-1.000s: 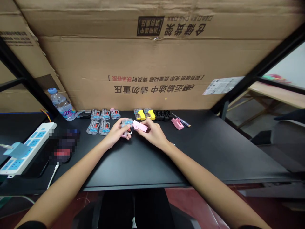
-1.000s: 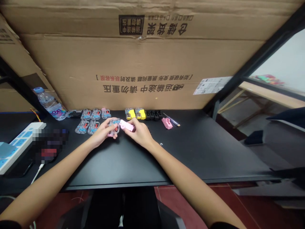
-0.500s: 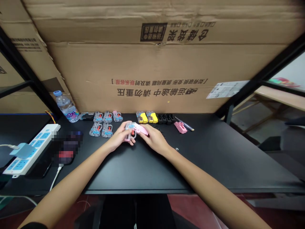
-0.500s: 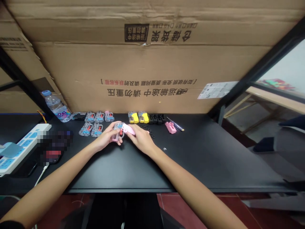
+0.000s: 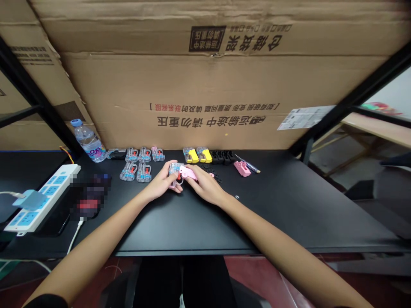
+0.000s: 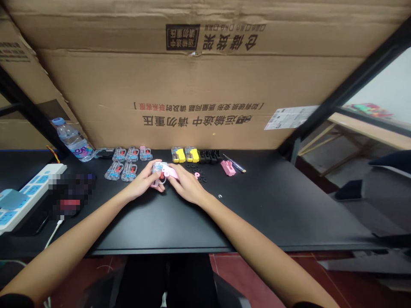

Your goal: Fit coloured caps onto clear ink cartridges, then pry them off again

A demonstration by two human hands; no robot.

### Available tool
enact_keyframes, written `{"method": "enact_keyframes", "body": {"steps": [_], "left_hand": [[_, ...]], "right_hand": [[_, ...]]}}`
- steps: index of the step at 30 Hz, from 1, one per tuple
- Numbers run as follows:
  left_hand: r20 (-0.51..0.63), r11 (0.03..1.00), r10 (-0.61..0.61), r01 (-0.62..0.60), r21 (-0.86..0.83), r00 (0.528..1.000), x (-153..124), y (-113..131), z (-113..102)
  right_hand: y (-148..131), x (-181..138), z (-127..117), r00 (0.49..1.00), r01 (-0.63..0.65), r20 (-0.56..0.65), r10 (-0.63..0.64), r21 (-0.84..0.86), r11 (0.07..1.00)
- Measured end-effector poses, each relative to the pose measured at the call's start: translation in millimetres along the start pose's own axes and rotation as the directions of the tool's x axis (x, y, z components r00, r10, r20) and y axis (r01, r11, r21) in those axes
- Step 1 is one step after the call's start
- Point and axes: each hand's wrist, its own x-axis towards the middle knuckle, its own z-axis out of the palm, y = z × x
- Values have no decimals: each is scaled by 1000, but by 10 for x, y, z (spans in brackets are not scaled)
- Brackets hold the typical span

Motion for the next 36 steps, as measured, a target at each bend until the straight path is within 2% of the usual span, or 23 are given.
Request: {"method": "enact_keyframes", "body": {"steps": [7, 26, 36], "left_hand": [[7, 1000, 13, -13, 12, 1000, -8, -15, -13], [49, 998, 41, -44, 45, 998, -25, -27, -36], [26, 993, 54, -57, 101, 998, -30, -64, -7]], "right_hand": [[33, -7, 44, 1000, 8, 12, -8, 27, 1000], [-77, 3, -50, 998, -12, 61, 21, -148, 989], [-40, -14, 3, 996, -22, 79, 33, -134, 991]]}}
